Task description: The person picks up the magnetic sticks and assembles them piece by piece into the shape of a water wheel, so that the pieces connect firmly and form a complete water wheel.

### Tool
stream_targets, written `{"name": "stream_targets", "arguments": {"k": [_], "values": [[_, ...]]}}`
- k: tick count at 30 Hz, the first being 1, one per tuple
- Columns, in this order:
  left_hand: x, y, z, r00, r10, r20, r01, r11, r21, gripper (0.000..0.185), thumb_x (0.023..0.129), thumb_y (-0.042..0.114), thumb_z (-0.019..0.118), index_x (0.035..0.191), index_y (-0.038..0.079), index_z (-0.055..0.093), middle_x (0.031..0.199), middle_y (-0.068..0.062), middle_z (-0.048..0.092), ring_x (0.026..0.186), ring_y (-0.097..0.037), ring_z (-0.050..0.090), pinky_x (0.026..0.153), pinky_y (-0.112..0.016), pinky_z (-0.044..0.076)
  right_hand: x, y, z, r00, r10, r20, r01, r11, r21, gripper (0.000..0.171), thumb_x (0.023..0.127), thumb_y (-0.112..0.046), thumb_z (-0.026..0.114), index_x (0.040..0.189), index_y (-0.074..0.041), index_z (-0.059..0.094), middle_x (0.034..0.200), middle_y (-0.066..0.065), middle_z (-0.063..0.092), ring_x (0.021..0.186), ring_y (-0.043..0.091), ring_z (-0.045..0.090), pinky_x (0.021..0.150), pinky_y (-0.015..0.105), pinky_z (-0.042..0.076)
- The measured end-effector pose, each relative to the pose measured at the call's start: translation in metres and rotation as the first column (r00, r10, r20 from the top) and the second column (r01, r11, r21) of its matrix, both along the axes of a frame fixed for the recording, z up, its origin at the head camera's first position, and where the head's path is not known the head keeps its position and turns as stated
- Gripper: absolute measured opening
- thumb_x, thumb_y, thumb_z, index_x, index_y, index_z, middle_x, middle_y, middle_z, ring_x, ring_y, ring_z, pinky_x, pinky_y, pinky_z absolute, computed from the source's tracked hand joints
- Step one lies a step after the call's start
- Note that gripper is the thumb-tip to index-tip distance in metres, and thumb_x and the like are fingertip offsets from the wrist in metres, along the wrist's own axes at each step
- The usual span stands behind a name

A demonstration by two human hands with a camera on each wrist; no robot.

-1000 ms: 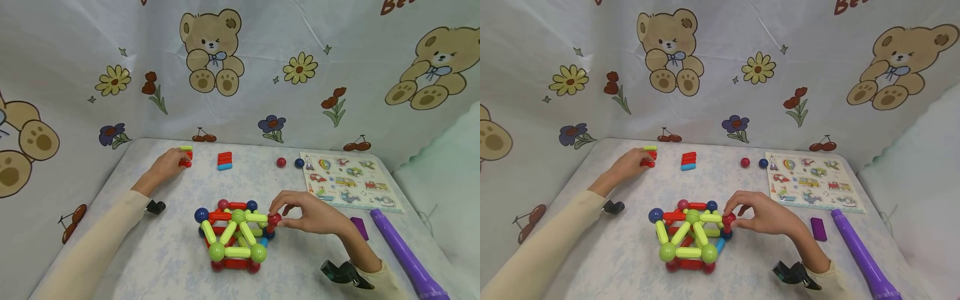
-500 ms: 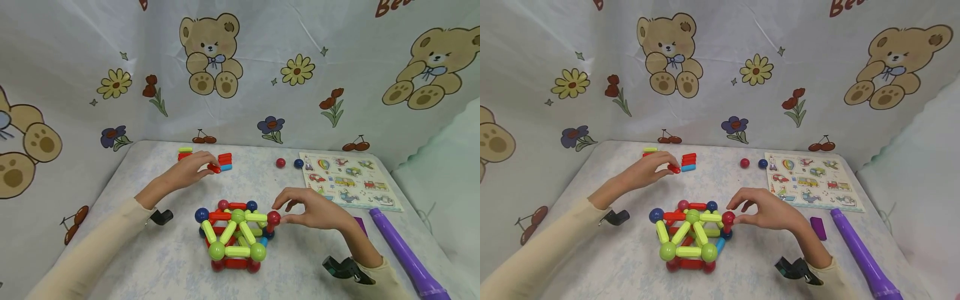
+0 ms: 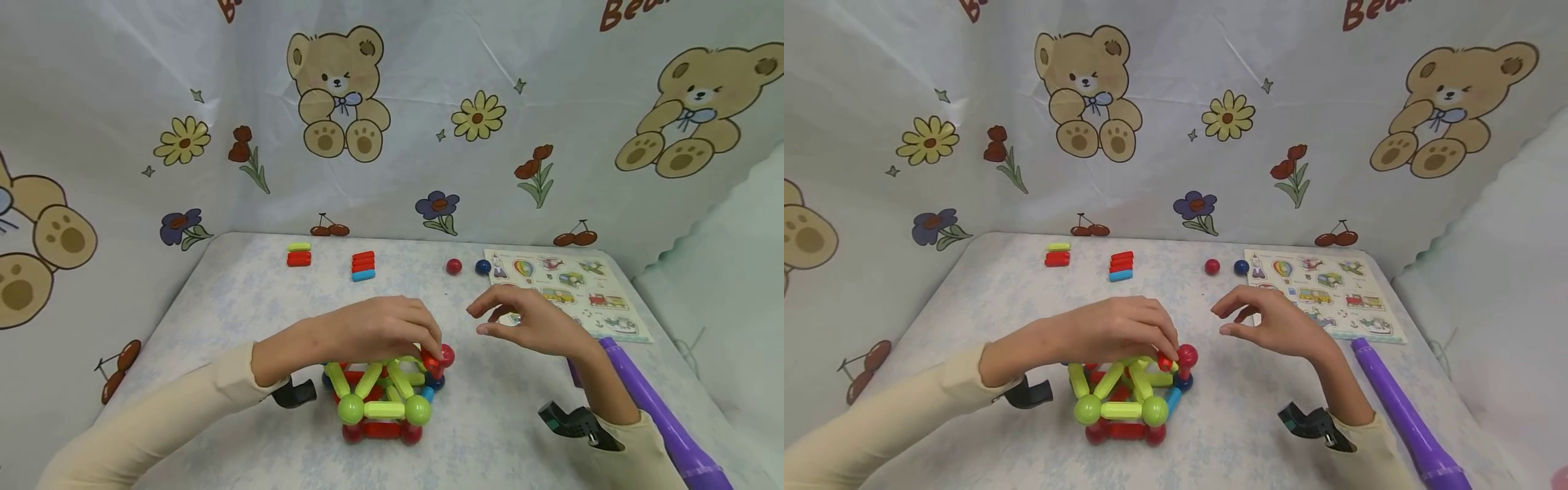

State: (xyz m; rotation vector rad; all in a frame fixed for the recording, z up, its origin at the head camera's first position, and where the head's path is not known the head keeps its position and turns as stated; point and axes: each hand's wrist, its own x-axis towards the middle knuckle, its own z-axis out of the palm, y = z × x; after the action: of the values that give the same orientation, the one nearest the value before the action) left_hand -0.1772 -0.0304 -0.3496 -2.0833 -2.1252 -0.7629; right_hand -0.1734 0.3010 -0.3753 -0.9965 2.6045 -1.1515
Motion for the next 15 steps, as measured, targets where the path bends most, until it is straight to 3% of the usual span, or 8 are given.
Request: {"name": "stream_targets", "arguments": {"k": [5, 15], "values": [[0.01, 0.013, -0.008, 0.997, -0.066, -0.038, 0.062, 0.994, -0.089, 0.019, 0.101, 0.008, 0.076, 0.12, 0.013, 0.08, 0.123, 0.001, 0.074, 0.118, -0.013, 0.066, 0.107, -0.018, 0.048, -0.001, -0.001, -0.001, 1.0, -0.007, -0.002, 0.007, 1.0, 0.004, 0.027, 0.096, -0.01, 0.082, 0.122, -0.014, 0.074, 0.119, -0.004, 0.075, 0.107, 0.017, 0.072, 0.094, 0.031, 0.062], [0.008, 0.023, -0.024, 0.992, -0.111, -0.056, 0.101, 0.983, -0.156, 0.017, 0.104, 0.009, 0.073, 0.116, 0.016, 0.081, 0.12, 0.003, 0.074, 0.113, -0.013, 0.066, 0.105, -0.019, 0.048, 0.0, -0.003, -0.005, 1.0, -0.004, 0.004, 0.004, 1.0, 0.015, 0.026, 0.098, -0.011, 0.08, 0.123, -0.015, 0.074, 0.118, -0.005, 0.075, 0.108, 0.025, 0.074, 0.094, 0.033, 0.062]]}}
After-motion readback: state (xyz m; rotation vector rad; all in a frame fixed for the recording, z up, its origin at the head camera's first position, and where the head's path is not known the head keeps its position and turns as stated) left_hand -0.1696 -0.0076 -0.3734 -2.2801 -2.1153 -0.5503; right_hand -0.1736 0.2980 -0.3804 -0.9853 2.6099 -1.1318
